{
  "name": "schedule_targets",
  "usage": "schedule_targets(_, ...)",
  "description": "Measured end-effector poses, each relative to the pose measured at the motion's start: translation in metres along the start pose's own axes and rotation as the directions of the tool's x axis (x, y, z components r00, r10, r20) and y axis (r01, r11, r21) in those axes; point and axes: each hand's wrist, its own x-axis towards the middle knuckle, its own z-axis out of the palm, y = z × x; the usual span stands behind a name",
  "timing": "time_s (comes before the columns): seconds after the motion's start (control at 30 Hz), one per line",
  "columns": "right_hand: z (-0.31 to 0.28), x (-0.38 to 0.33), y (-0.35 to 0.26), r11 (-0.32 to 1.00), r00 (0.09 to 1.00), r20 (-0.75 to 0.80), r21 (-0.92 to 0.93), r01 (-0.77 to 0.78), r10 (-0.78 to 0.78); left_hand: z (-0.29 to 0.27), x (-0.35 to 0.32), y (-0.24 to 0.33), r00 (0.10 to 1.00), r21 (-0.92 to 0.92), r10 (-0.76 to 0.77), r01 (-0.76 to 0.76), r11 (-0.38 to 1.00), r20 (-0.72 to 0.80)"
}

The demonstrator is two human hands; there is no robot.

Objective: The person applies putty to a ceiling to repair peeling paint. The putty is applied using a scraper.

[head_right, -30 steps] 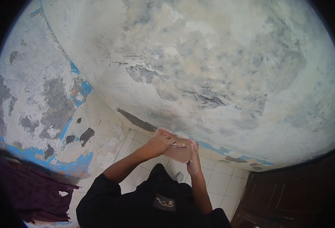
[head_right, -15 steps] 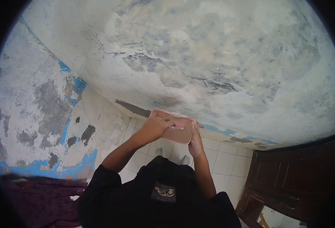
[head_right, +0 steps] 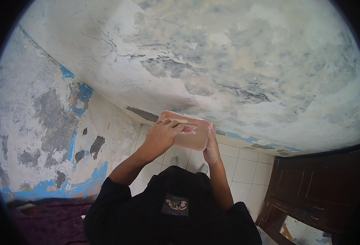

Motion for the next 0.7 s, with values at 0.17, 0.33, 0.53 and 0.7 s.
schedule_targets(0.17,0.004,0.007,0.007,1.000,1.000,0.001,0.026,0.004,-0.004,0.009,0.006,-0.014,0.995,-0.022,-0.041,0.039,0.999,-0.092)
schedule_targets(0.33,0.006,0.010,0.007,1.000,1.000,-0.006,0.001,0.009,-0.009,0.020,0.006,-0.011,1.000,-0.063,-0.028,0.028,0.998,0.008)
schedule_targets(0.53,0.007,0.013,0.007,0.999,0.999,-0.032,-0.033,0.032,-0.033,-0.001,0.001,-0.022,0.997,-0.061,-0.040,0.043,0.997,0.059)
schedule_targets(0.7,0.018,0.011,0.004,0.992,0.995,-0.040,-0.090,0.087,-0.091,0.010,0.003,-0.021,0.991,-0.057,-0.081,0.075,0.996,-0.109)
